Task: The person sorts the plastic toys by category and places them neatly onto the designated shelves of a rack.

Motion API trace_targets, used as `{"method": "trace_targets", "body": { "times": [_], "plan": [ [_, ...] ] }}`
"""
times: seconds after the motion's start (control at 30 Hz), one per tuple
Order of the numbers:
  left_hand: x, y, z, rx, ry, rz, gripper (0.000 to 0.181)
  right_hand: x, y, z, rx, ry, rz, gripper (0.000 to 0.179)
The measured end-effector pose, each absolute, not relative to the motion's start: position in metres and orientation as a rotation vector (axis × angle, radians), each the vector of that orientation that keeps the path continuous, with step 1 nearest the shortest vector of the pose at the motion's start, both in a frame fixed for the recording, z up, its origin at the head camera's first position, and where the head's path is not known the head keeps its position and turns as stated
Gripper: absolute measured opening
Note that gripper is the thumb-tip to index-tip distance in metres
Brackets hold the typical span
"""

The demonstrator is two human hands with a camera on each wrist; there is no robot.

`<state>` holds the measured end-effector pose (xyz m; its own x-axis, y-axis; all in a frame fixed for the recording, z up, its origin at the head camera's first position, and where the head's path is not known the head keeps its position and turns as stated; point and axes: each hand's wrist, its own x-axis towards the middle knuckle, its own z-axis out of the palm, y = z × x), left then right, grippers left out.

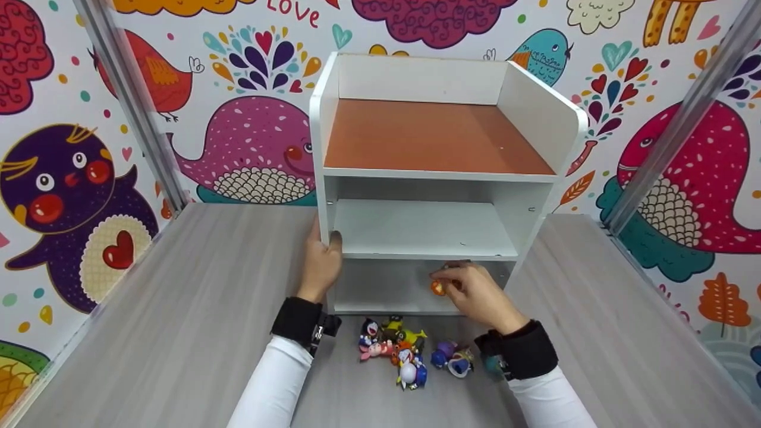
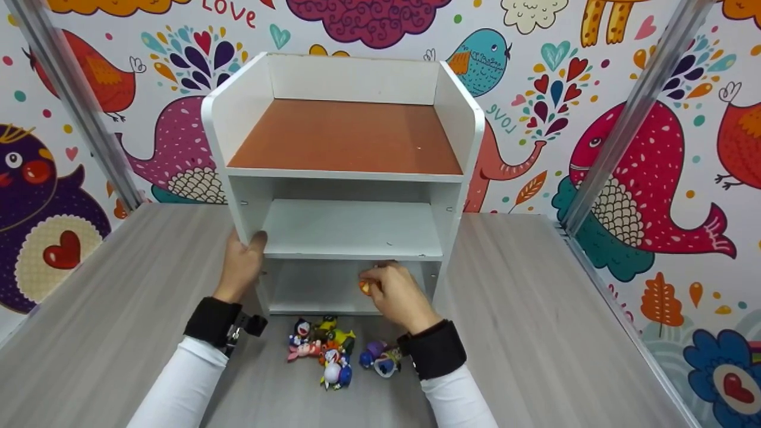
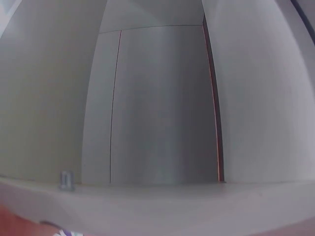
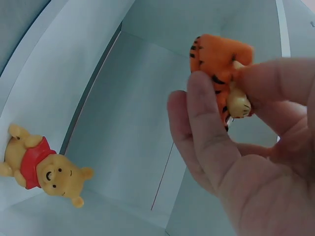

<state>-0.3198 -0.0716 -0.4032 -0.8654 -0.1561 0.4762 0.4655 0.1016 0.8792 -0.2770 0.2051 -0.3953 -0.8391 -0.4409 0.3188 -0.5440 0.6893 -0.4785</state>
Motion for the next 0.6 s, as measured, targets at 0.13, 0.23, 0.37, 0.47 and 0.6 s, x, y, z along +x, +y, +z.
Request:
{"method": "trace_targets", "body": {
  "times": [0.13,0.23,0.37,0.47,0.6],
  "plan": [
    [-0.3191,-0.0713,-0.403,-0.311,-1.928,-1.801,0.062,-0.2781,0.2054,-0.3978,0.795,-2.702,0.844,0.025],
    [-0.3186,-0.071,-0.4031,-0.312,-1.93,-1.791,0.061,-0.2791,0.2051,-0.4006,0.81,-2.687,0.85,0.032],
    [-0.318,-0.0709,-0.4027,-0.304,-1.947,-1.812,0.061,-0.2796,0.2049,-0.4024,0.777,-2.69,0.829,0.035],
    [-0.318,-0.071,-0.402,-0.306,-1.953,-1.826,0.061,-0.2797,0.2055,-0.4015,0.717,-2.699,0.795,0.025],
    [-0.3187,-0.0714,-0.4014,-0.311,-1.948,-1.813,0.06,-0.2807,0.2072,-0.4006,0.734,-2.704,0.786,0.014]
  ]
}}
